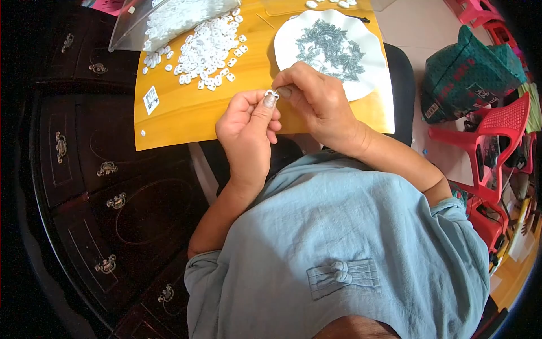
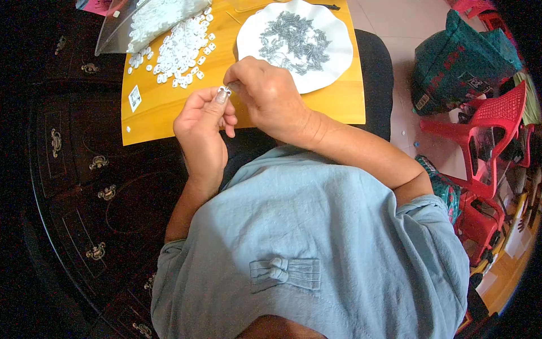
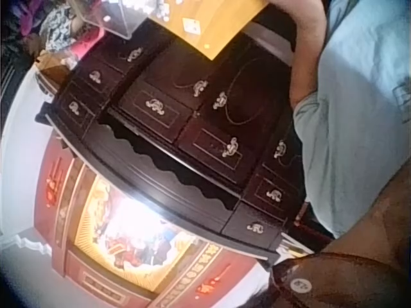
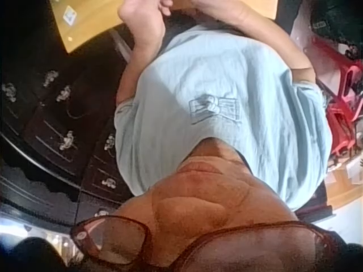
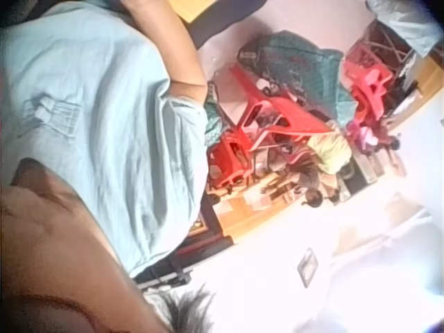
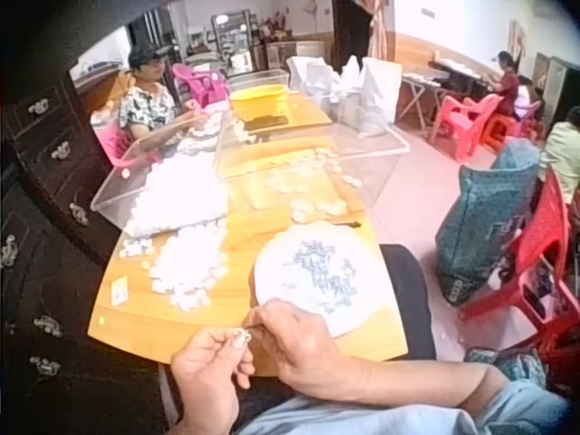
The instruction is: Manually assemble small white plastic components by inserting tiny silver pins or fasteners into them.
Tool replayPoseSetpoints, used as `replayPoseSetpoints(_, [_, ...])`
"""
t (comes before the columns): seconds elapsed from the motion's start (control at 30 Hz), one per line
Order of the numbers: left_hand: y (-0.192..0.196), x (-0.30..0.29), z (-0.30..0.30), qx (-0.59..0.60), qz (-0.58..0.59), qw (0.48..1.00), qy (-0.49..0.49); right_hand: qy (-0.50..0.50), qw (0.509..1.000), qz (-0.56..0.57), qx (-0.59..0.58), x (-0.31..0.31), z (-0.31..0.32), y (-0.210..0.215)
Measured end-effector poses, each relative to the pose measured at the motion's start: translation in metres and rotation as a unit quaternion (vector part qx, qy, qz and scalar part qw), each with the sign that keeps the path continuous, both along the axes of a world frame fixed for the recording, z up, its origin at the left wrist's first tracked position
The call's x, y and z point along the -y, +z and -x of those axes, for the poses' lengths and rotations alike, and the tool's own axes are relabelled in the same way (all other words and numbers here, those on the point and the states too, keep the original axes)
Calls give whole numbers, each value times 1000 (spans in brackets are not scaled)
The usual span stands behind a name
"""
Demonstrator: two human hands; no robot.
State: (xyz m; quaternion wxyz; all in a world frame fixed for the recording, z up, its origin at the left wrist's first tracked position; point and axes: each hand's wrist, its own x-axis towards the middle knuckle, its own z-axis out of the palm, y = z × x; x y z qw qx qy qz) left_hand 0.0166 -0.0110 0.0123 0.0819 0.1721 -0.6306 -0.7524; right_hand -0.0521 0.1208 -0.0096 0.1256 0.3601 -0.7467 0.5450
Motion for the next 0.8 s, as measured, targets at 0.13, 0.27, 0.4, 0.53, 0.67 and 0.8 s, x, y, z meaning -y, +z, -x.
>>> replayPoseSetpoints(0.13, [-3,0,-2,-7,20,1000,-1,-5,1000,-19,-1,2,-3,-2])
replayPoseSetpoints(0.27, [-4,-6,-4,-27,-2,999,23,-12,1000,-7,3,5,-7,-1])
replayPoseSetpoints(0.4, [-8,-11,-5,-41,-26,998,45,-19,999,22,15,10,-12,0])
replayPoseSetpoints(0.53, [-12,-13,-7,-58,-23,996,66,-20,999,35,19,13,-15,-4])
replayPoseSetpoints(0.67, [-16,-14,-6,-67,-24,994,85,-19,999,39,13,15,-18,-4])
replayPoseSetpoints(0.8, [-20,-11,-8,-98,53,988,105,-19,998,55,-16,19,-18,-2])
